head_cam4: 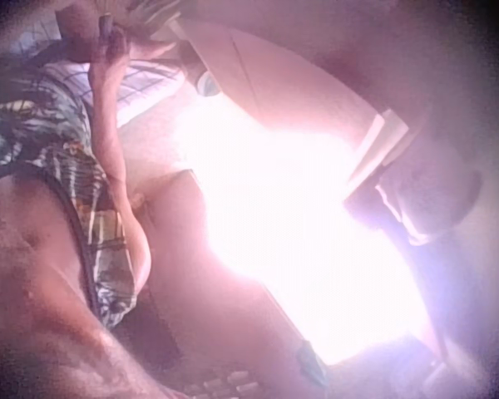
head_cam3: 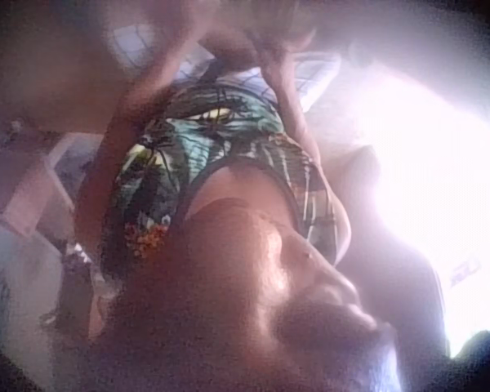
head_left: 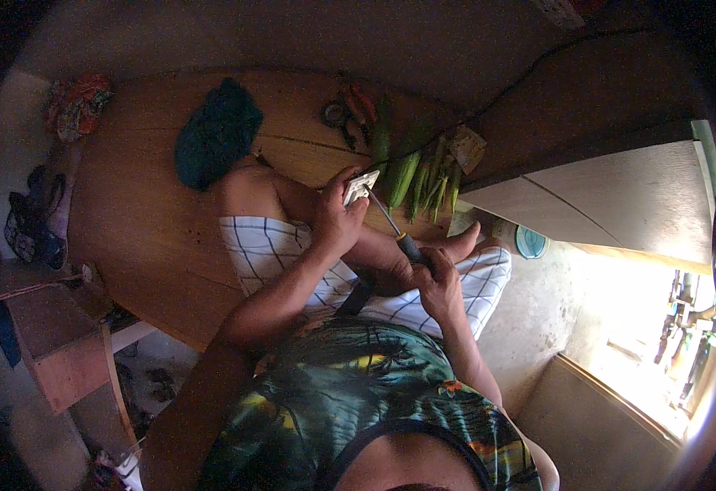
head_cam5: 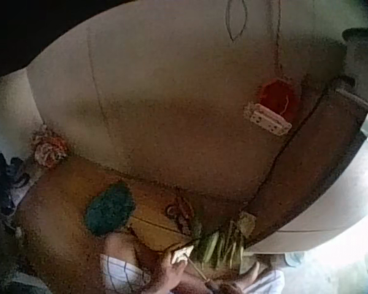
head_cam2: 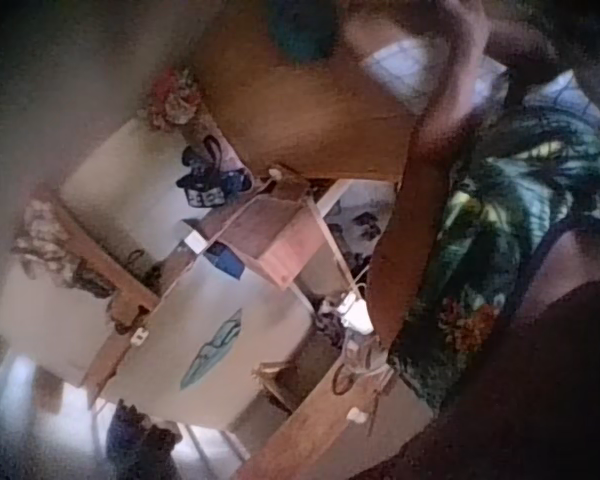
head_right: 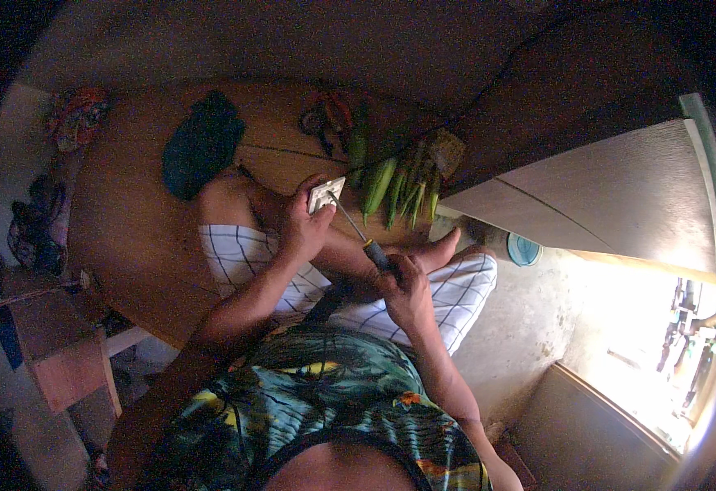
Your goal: The person installs a white electrical outlet on a wall. They use a screwdriver to secure the outlet to the wall, adjusting wires and tightening screws. The person also uses pliers to manipulate the wires.
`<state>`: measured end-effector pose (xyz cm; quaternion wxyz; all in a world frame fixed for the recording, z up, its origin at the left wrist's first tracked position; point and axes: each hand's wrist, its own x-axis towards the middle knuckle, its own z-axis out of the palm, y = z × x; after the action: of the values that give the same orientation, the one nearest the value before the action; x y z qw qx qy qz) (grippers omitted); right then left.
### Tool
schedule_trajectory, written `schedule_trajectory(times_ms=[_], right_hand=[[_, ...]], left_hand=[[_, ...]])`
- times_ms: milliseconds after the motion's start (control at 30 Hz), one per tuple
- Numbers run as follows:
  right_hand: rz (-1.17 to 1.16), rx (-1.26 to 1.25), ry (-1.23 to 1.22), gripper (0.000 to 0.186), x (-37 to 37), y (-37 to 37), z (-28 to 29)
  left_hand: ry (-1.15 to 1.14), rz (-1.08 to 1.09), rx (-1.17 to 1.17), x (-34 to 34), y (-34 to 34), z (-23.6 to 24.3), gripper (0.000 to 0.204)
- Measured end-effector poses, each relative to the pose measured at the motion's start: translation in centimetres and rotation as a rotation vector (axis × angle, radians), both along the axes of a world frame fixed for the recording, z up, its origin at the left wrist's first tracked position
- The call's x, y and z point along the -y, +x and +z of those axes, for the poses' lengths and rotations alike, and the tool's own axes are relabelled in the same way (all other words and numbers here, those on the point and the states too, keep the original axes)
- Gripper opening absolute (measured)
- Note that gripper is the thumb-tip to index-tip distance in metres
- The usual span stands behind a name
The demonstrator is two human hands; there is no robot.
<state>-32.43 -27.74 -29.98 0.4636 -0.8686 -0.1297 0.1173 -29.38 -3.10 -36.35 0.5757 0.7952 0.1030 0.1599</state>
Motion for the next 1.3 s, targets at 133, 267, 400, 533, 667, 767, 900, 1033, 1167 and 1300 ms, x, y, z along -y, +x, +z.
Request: schedule_trajectory(times_ms=[133,267,400,533,667,767,900,1033,1167,1300], right_hand=[[-0.022,-0.070,-0.018,0.030,-0.6,-0.3,1.2],[-0.064,-0.012,-0.041,0.036,-0.8,-0.6,0.9],[0.072,0.225,-0.090,0.038,0.1,-0.1,0.0],[0.068,0.063,-0.062,0.036,0.3,-0.1,0.0],[0.017,-0.110,-0.030,0.038,-0.4,-0.4,1.8],[-0.032,-0.066,0.167,0.037,-0.7,-0.9,1.0],[0.095,-0.036,0.032,0.036,0.6,-1.0,-0.7],[0.033,-0.489,0.128,0.036,0.1,-1.3,2.5],[-0.027,-0.124,0.165,0.033,0.0,-2.0,0.7],[-0.110,-0.355,0.208,0.030,1.2,-1.6,-0.7]], left_hand=[[0.098,0.036,0.048,0.5,0.1,1.1,0.053],[0.212,0.050,0.109,0.4,0.3,0.7,0.054],[0.240,0.036,0.123,0.4,0.3,1.1,0.053],[0.251,-0.006,0.104,0.3,0.1,1.5,0.052],[0.263,-0.004,0.125,0.0,0.2,0.8,0.051],[0.241,0.000,0.123,0.1,0.4,0.3,0.049],[0.247,-0.001,0.076,0.2,0.4,-0.1,0.047],[0.282,-0.046,0.081,0.3,0.2,0.2,0.046],[0.292,-0.054,0.111,0.2,0.4,-0.3,0.044],[0.280,-0.054,0.142,0.1,0.5,0.0,0.042]])
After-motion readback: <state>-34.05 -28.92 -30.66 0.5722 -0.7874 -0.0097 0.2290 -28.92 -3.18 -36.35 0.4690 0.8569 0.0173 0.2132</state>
